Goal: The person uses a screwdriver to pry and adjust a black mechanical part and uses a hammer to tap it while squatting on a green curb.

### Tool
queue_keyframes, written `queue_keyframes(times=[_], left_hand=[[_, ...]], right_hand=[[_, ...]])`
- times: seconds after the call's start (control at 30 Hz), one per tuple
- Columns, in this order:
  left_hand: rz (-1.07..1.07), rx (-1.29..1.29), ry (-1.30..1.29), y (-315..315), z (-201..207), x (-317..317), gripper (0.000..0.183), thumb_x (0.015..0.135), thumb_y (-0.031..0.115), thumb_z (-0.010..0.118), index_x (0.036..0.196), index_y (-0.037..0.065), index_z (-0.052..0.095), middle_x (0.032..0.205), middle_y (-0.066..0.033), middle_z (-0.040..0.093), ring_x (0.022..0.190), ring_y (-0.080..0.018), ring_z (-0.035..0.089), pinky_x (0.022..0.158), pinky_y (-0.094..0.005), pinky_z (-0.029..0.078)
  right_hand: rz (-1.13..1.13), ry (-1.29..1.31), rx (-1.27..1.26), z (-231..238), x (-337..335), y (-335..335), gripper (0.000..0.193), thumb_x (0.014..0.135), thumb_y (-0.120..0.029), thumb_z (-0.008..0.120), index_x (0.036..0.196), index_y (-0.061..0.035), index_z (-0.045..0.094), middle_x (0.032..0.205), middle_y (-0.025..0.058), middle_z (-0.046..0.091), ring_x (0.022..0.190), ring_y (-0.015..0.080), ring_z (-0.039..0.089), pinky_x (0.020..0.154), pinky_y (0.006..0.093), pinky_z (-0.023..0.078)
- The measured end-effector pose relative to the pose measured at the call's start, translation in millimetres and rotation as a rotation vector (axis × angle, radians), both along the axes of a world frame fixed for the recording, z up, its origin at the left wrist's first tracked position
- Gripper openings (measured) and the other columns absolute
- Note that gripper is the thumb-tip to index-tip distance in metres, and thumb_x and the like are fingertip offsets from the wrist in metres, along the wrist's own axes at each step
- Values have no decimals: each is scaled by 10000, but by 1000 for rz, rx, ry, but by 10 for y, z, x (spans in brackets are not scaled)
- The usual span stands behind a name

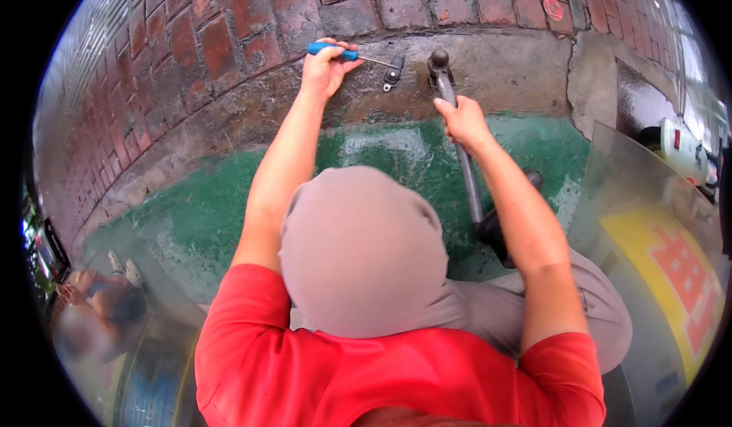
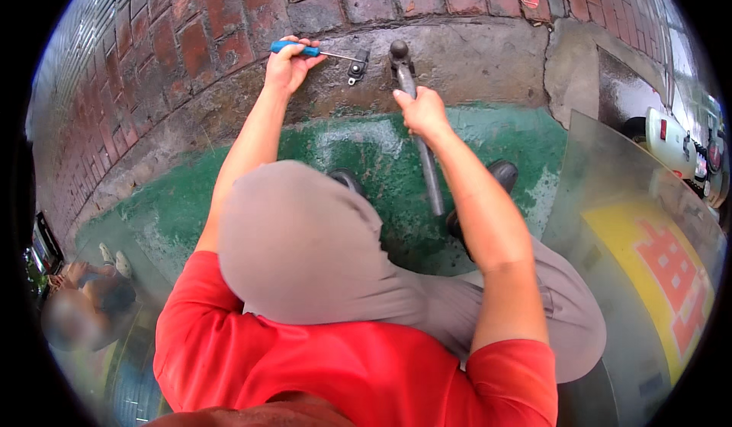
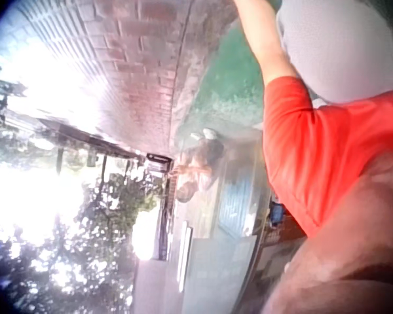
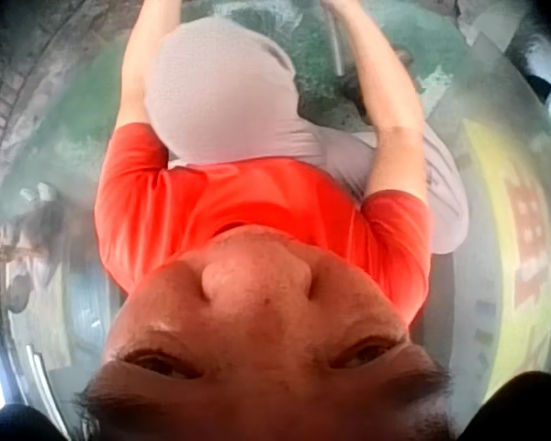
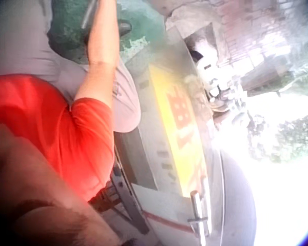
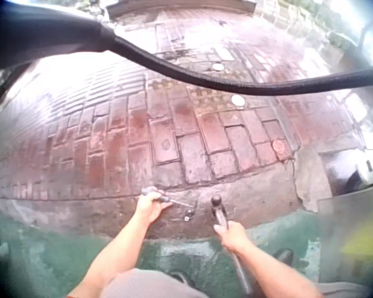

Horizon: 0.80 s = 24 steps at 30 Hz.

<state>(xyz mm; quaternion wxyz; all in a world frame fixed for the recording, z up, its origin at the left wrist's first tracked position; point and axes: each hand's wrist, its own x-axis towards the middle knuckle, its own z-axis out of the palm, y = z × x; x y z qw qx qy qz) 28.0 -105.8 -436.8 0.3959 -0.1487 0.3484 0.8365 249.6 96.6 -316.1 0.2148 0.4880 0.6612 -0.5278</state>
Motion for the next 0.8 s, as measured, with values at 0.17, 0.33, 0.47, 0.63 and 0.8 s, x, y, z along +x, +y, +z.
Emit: queue_keyframes(times=[0.17, 0.33, 0.47, 0.63, 0.8], left_hand=[[-296, -150, 346, 229, 762, 215, 254, 823, -106, 603, 1005, 68, 570, 1055, -110, 650, 1112, -311, 628, 926, -466, 545], [-621, -266, 756, 369, 1051, 349, 206, 775, -69, 688, 939, 38, 623, 1067, -80, 684, 1110, -217, 613, 977, -364, 473], [-845, -238, 898, 391, 1145, 509, 200, 777, -69, 678, 933, 32, 604, 1114, -94, 660, 1220, -272, 558, 1065, -422, 408], [-767, -290, 895, 460, 1184, 570, 228, 766, -86, 674, 948, 28, 597, 1083, -112, 672, 1177, -283, 590, 1044, -427, 431], [-655, -283, 785, 469, 1086, 452, 212, 744, -62, 670, 931, 20, 614, 1035, -95, 693, 1112, -231, 628, 986, -373, 477]], right_hand=[[-271, 193, -288, -195, -1, -135, 230, 935, -244, 647, 856, -62, 531, 646, 2, 530, 488, 94, 501, 411, 269, 419], [-367, 265, -421, -277, 98, -139, 195, 940, -225, 634, 885, -83, 513, 649, -2, 527, 495, 91, 497, 413, 260, 412], [-295, 280, -285, -318, 243, -41, 203, 945, -214, 629, 859, -73, 511, 650, 1, 532, 483, 88, 499, 412, 261, 417], [-221, 351, -329, -189, 279, 159, 198, 941, -204, 626, 856, -64, 515, 633, -1, 528, 480, 84, 499, 419, 259, 422], [-153, 342, -368, -164, 292, 194, 185, 935, -199, 618, 862, -62, 517, 623, 2, 527, 474, 94, 503, 419, 267, 417]])
